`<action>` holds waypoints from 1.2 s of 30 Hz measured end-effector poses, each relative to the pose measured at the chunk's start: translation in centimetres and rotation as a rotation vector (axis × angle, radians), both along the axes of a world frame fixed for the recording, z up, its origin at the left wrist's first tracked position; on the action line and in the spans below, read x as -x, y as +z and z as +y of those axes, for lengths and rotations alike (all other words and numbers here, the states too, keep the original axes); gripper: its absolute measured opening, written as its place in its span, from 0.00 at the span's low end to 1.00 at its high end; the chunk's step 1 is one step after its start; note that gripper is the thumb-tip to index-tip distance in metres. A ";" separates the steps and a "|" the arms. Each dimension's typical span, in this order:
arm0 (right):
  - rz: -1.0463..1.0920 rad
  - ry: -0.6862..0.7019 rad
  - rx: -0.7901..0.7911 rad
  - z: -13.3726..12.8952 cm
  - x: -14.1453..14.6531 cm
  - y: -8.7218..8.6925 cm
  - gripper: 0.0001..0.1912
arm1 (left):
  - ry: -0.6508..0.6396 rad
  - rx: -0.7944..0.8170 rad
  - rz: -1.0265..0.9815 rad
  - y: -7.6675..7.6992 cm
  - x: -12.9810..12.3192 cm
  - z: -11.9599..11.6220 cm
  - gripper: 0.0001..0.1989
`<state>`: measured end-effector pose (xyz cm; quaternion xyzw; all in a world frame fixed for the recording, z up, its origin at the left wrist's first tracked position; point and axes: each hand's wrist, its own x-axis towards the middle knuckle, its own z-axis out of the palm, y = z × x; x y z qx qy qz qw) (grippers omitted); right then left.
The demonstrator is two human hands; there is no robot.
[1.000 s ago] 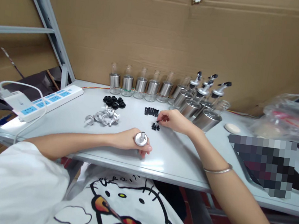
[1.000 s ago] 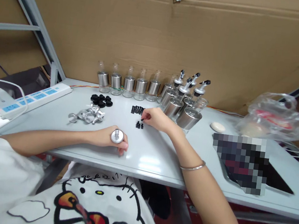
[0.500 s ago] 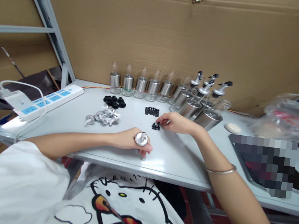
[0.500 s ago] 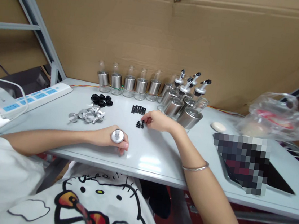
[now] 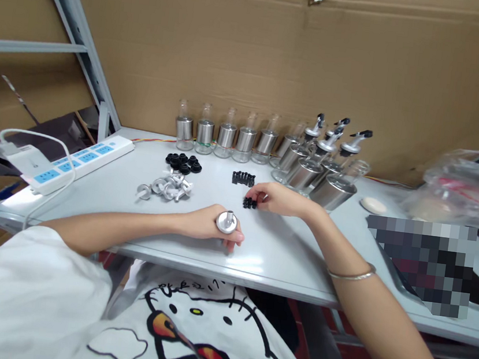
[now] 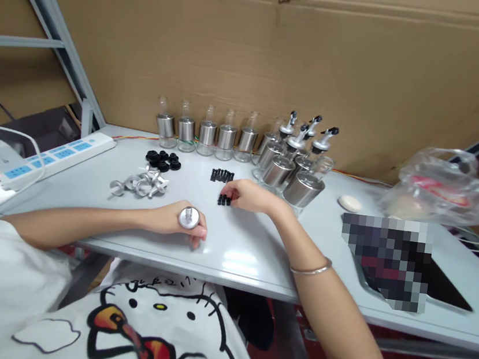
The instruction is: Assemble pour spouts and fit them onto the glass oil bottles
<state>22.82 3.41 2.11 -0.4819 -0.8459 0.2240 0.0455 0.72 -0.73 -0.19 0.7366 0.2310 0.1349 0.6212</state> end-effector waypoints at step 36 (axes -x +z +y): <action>0.563 0.287 -0.400 -6.9 6.9 -0.2 0.16 | -0.335 0.127 0.136 3.0 1.1 0.2 0.24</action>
